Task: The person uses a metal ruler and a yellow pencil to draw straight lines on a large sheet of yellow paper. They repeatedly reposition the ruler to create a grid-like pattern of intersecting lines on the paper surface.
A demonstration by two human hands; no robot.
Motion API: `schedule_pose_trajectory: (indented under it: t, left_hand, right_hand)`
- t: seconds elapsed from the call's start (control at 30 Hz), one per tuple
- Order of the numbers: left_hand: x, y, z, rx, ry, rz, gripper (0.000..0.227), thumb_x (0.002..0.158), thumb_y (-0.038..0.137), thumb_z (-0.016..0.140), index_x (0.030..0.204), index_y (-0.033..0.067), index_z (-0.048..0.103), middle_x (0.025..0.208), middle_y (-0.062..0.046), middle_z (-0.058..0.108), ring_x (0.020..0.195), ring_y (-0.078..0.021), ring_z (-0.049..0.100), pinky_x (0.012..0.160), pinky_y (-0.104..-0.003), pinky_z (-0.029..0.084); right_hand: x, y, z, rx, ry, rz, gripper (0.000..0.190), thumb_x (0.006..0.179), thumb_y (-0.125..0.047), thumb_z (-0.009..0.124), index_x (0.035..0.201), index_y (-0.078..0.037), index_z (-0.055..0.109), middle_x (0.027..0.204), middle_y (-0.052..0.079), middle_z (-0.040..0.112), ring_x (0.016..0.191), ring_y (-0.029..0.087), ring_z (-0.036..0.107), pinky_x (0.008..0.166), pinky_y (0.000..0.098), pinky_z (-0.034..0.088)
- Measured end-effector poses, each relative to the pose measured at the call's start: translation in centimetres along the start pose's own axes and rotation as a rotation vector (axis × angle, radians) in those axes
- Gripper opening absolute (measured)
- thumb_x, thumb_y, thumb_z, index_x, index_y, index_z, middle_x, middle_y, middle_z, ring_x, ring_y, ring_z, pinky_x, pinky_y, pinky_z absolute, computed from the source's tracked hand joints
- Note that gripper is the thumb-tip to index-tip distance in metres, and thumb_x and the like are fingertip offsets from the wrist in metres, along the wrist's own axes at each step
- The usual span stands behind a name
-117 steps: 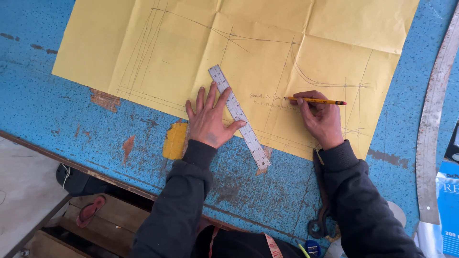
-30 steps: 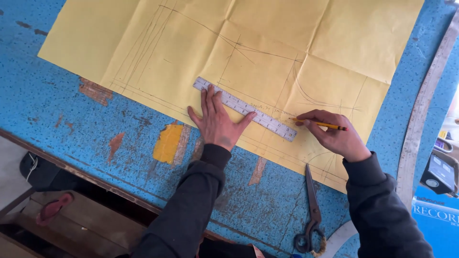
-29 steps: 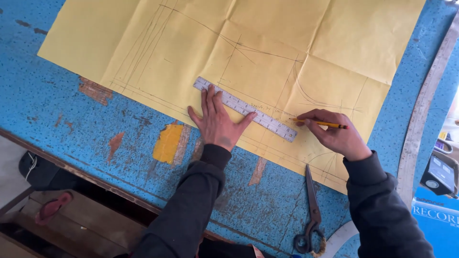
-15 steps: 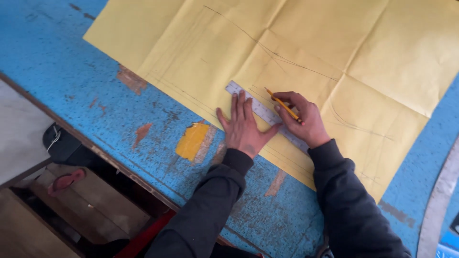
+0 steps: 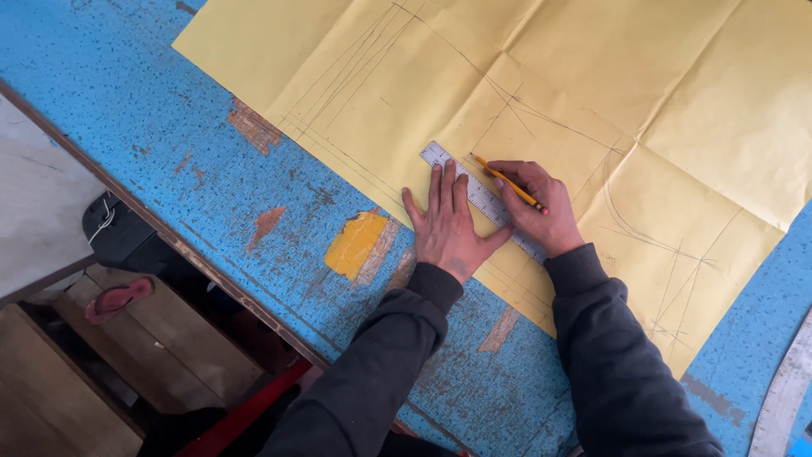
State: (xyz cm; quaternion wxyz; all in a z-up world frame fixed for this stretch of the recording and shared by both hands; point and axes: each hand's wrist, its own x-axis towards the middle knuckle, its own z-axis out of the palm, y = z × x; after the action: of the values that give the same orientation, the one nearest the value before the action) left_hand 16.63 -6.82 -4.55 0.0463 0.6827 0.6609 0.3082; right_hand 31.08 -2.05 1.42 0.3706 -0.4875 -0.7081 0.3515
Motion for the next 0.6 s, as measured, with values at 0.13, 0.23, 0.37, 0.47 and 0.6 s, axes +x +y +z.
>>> schedule_pose_trajectory:
  t: [0.13, 0.23, 0.37, 0.47, 0.6]
  left_hand:
    - [0.0, 0.1, -0.5, 0.009, -0.036, -0.008, 0.104, 0.073, 0.084, 0.061, 0.140, 0.0050, 0.047, 0.158, -0.019, 0.038, 0.153, -0.0324, 0.031, 0.112, -0.077, 0.014]
    - [0.2, 0.5, -1.8, -0.046, -0.058, -0.019, 0.101, 0.074, 0.077, 0.066, 0.141, 0.0047, 0.046, 0.160, -0.019, 0.036, 0.154, -0.0327, 0.030, 0.113, -0.077, 0.016]
    - [0.4, 1.1, -2.6, -0.049, -0.097, -0.029, 0.106, 0.071, 0.078, 0.068, 0.143, 0.0030, 0.045, 0.160, -0.021, 0.037, 0.154, -0.0339, 0.030, 0.111, -0.079, 0.013]
    - [0.9, 1.4, -2.3, -0.035, -0.135, -0.025, 0.107, 0.071, 0.076, 0.071, 0.144, 0.0037, 0.043, 0.162, -0.021, 0.034, 0.155, -0.0335, 0.028, 0.111, -0.081, 0.011]
    - [1.6, 2.1, -1.6, -0.024, -0.202, -0.005, 0.111, 0.071, 0.078, 0.073, 0.147, 0.0048, 0.041, 0.164, -0.020, 0.031, 0.157, -0.0321, 0.026, 0.113, -0.080, 0.007]
  right_hand:
    - [0.3, 0.5, 0.1, -0.066, 0.011, -0.006, 0.027, 0.098, -0.022, 0.068, 0.124, -0.017, 0.075, 0.103, 0.015, 0.071, 0.091, 0.031, 0.072, 0.075, 0.0393, 0.054]
    - [0.8, -0.4, -0.1, -0.090, 0.015, -0.003, 0.026, 0.098, -0.019, 0.066, 0.122, -0.016, 0.076, 0.099, 0.015, 0.072, 0.084, 0.028, 0.071, 0.072, 0.0371, 0.054]
    - [2.2, -0.6, -0.6, -0.140, -0.037, -0.028, 0.025, 0.097, -0.018, 0.066, 0.119, -0.014, 0.077, 0.095, 0.014, 0.075, 0.077, 0.026, 0.068, 0.065, 0.0370, 0.049]
    - [3.9, -0.5, -1.4, -0.170, -0.103, 0.014, 0.023, 0.096, -0.025, 0.067, 0.116, -0.018, 0.076, 0.097, 0.008, 0.077, 0.079, 0.021, 0.068, 0.066, 0.0342, 0.048]
    - [4.9, -2.3, -3.2, -0.212, -0.246, 0.121, 0.022, 0.097, -0.027, 0.066, 0.115, -0.020, 0.075, 0.102, 0.004, 0.077, 0.095, 0.022, 0.071, 0.079, 0.0354, 0.050]
